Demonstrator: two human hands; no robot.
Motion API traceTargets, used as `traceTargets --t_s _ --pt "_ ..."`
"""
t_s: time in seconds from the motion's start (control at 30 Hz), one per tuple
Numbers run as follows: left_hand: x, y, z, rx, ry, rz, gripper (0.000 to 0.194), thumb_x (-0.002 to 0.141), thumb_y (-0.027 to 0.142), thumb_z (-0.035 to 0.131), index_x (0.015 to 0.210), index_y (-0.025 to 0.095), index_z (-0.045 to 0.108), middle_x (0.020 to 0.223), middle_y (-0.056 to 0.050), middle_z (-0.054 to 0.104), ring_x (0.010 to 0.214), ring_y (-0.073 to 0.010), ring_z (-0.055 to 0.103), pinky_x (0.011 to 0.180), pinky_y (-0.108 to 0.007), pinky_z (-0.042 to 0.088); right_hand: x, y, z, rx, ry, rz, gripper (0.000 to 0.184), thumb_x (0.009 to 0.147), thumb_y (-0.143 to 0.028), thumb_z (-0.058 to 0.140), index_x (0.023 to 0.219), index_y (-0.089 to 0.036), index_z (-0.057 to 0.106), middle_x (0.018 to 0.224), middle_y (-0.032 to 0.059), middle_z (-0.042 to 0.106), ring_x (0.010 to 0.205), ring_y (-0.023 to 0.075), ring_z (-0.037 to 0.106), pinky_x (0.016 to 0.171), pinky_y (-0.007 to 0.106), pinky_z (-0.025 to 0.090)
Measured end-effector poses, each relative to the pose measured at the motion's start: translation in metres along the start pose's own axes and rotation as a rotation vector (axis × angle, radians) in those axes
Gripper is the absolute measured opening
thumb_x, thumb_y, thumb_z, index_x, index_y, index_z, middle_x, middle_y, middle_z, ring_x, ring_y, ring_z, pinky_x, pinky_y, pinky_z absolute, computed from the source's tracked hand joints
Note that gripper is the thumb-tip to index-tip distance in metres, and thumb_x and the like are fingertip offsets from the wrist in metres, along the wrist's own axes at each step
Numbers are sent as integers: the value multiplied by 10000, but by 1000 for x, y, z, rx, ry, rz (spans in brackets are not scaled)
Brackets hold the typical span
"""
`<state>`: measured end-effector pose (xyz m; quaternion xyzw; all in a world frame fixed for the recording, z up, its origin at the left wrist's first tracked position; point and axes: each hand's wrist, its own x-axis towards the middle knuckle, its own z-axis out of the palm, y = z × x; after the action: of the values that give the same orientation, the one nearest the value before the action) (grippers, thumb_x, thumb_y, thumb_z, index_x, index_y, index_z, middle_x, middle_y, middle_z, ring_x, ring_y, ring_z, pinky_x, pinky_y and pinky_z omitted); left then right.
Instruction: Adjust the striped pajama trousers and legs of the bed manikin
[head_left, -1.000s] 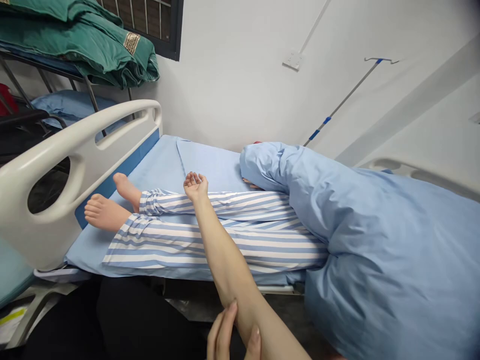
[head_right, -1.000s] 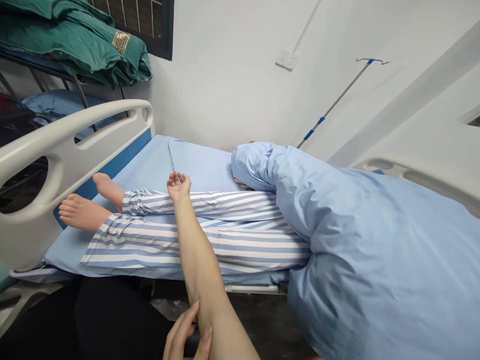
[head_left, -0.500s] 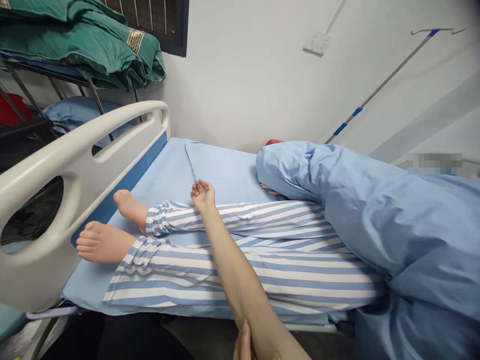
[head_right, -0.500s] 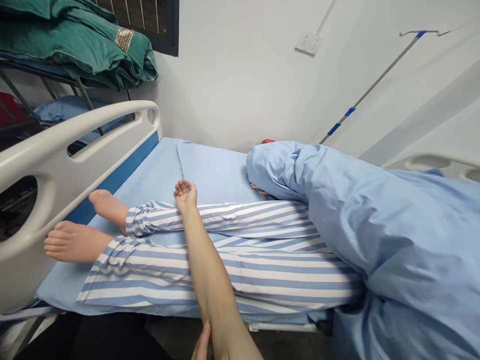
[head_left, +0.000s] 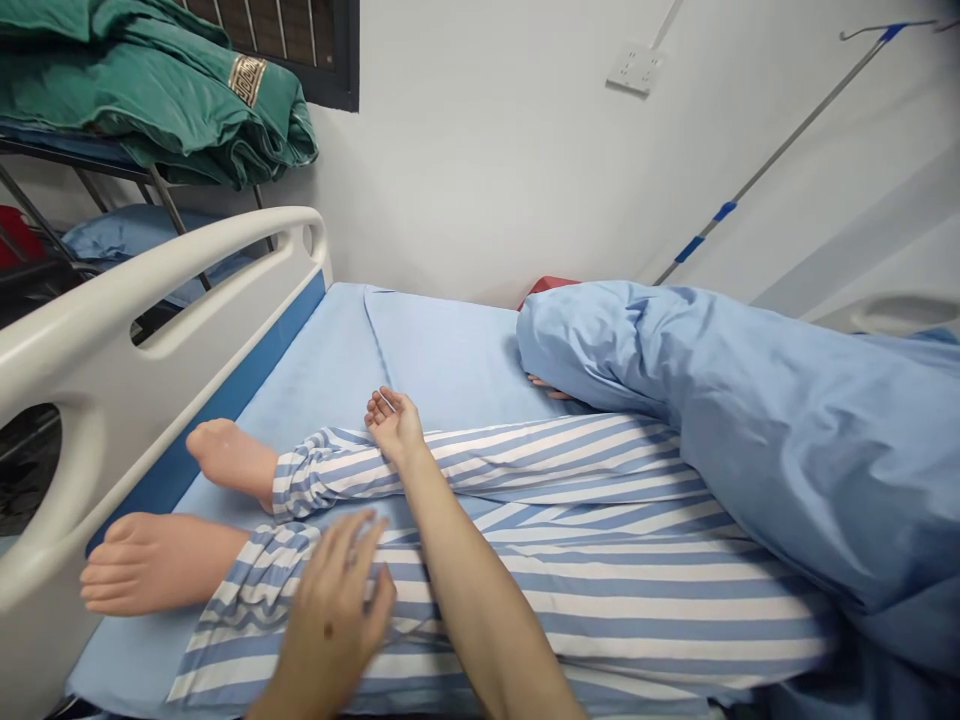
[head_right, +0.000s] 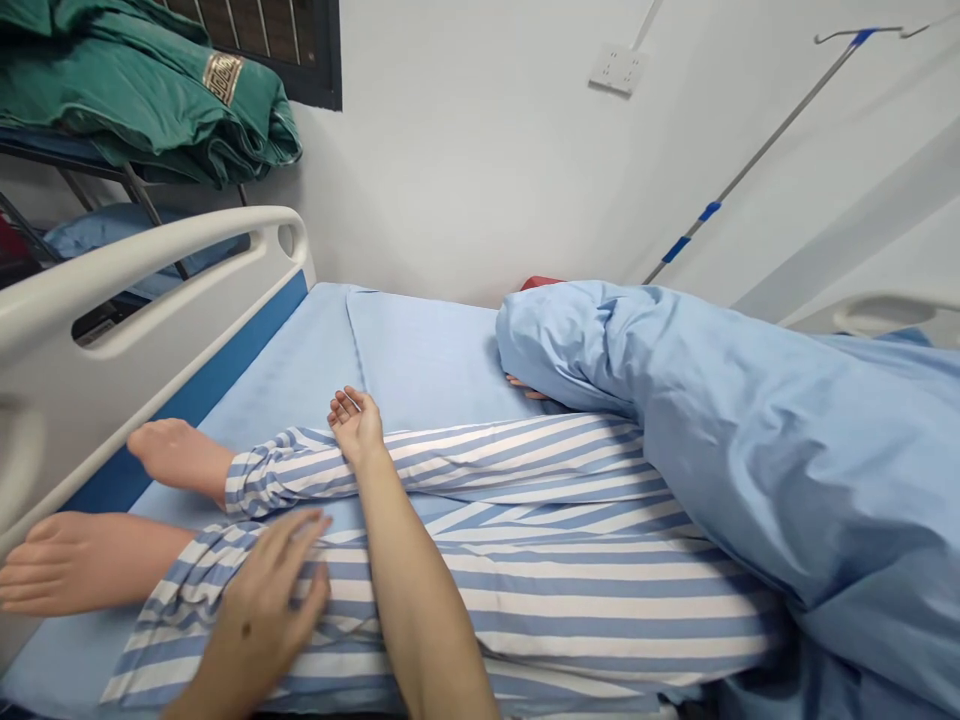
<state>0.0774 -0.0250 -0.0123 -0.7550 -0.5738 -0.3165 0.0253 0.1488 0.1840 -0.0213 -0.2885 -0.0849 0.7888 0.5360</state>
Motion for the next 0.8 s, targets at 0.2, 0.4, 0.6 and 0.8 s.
traceTargets --t_s 0.2,0.4,0.6,0.8 --pt "82 -62 7 331 -386 -123 423 801 262 400 1199 152 488 1269 -138 506 1194 -292 404 1004 -424 316 0 1 3 -98 23 -48 105 727 -206 505 800 -163 567 703 18 630 624 112 582 541 217 470" --pt "98 -90 19 445 -727 -45 521 685 268 492 1188 133 490 1053 -158 630 1008 -320 545 904 -500 325 3 19 8 -458 35 -158 106 693 -180 530 778 -147 583 659 4 626 593 88 568 530 181 430" --pt "111 -96 21 446 -823 -91 423 645 221 477 1050 138 568 966 -143 663 859 -298 617 704 -407 453 -4 34 7 -1168 -96 -371 142 743 -187 496 819 -176 616 759 5 658 732 114 594 689 231 452" --pt "133 -89 1 429 -887 -99 374 625 170 475 956 133 645 956 -171 668 872 -308 624 749 -436 463 -30 7 34 -1830 -437 -391 298 870 -364 395 827 -183 628 857 58 680 809 176 603 716 282 425"
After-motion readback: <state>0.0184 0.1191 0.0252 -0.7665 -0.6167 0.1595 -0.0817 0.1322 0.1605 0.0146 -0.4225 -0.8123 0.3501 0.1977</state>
